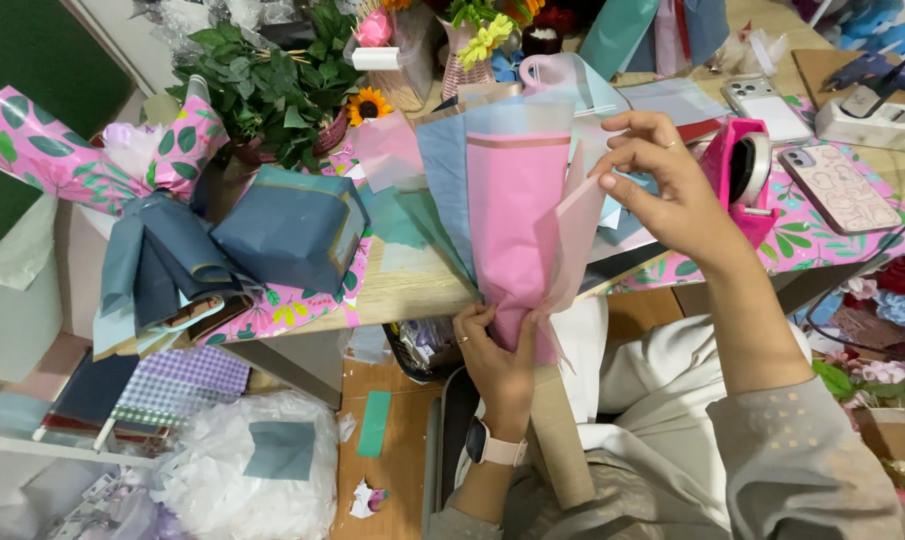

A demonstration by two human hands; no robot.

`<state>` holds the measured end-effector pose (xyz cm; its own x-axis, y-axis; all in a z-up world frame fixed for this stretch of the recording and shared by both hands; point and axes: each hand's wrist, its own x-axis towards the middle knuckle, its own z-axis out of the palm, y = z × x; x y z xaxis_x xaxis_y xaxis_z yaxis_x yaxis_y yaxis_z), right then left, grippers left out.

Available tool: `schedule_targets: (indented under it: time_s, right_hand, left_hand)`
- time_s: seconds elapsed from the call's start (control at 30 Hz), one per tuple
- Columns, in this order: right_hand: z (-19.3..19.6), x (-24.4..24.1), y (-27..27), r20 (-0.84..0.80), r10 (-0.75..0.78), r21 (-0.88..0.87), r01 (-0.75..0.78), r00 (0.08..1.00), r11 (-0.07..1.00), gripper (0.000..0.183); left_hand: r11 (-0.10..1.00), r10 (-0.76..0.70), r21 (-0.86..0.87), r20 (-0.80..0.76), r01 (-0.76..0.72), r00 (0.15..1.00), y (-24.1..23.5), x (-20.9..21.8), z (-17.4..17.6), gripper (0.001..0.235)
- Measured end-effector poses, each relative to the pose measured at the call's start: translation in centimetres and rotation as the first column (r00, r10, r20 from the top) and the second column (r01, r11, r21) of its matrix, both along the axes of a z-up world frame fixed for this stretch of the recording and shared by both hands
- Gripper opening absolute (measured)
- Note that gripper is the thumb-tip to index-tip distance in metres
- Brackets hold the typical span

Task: The person wraps a bouquet of artificial flowers using pink and blue translucent paper. They fold the paper around the stems, secure it with tape from a dispenser, and adjust the layers to form a finished bouquet.

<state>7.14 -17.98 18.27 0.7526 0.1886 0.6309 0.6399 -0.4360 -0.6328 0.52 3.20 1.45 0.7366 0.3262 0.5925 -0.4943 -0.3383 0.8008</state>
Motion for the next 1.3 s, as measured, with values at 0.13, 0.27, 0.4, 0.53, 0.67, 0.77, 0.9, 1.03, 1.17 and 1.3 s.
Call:
schedule_targets:
  time_s: [0.13, 0.27, 0.4, 0.53, 0.67, 0.77, 0.9, 1.03, 1.17, 1.3]
  right_hand:
    - [0.2, 1.0, -0.4, -0.076, 0.032, 0.052, -0.028, 0.997, 0.998, 0.008]
    - [0.2, 2.1, -1.3, -0.267, 0.043, 0.108, -0.015, 0.963, 0.994, 0.013]
    - [0.3, 1.9, -1.3, -0.331, 0.035, 0.182, 0.027, 0.943, 0.983, 0.006]
    - [0.9, 0.4, -1.9, -0.294, -0.007, 0.223, 0.076, 0.956, 0.972, 0.014]
    - [0.0, -1.1, -5.3, -0.345, -0.227, 0.156, 0.294, 0.911, 0.943, 0.019]
    - [-3.5, -1.1, -10.7, -0.384, -0.434, 0.148, 0.519, 0.815, 0.842, 0.015]
    - [-8.4, -1.4, -16.9, -0.419, -0.7, 0.031, 0.779, 0.578, 0.626, 0.009]
    - [-7.9, -2.2, -15.8, -0.584, -0.686, -0.071, 0.814, 0.435, 0.577, 0.024]
    - [-6.8, -1.5, -14.4, -0.677, -0.641, -0.066, 0.836, 0.363, 0.544, 0.037]
    - [-7.3, -0.6, -14.7, -0.661, -0.608, 0.025, 0.823, 0.439, 0.567, 0.03]
  left_hand:
    - [1.0, -0.005, -0.012, -0.012, 0.004, 1.0, 0.1, -0.4, 0.8, 0.042]
    - [0.998, -0.041, -0.06, -0.136, 0.033, 0.99, 0.2, -0.7, 1.8, 0.043]
    - [0.998, -0.052, -0.054, -0.134, 0.045, 0.99, 0.2, -0.8, 1.8, 0.043]
    - [0.993, -0.078, -0.101, -0.167, 0.061, 0.983, 0.2, -1.0, 1.9, 0.041]
    - [0.994, -0.069, -0.092, -0.136, 0.056, 0.988, 0.1, -1.0, 1.6, 0.043]
    - [0.994, -0.071, -0.088, -0.101, 0.062, 0.992, 0.1, -0.9, 1.2, 0.04]
    - [0.997, -0.051, -0.067, -0.059, 0.047, 0.997, -0.1, -0.7, 0.9, 0.041]
    - [0.996, -0.062, -0.067, -0.09, 0.056, 0.994, -0.1, -0.8, 0.7, 0.042]
    - [0.996, -0.064, -0.067, -0.122, 0.056, 0.99, -0.1, -1.0, 1.0, 0.04]
    - [0.997, -0.068, -0.057, -0.122, 0.061, 0.99, 0.0, -0.9, 0.8, 0.04]
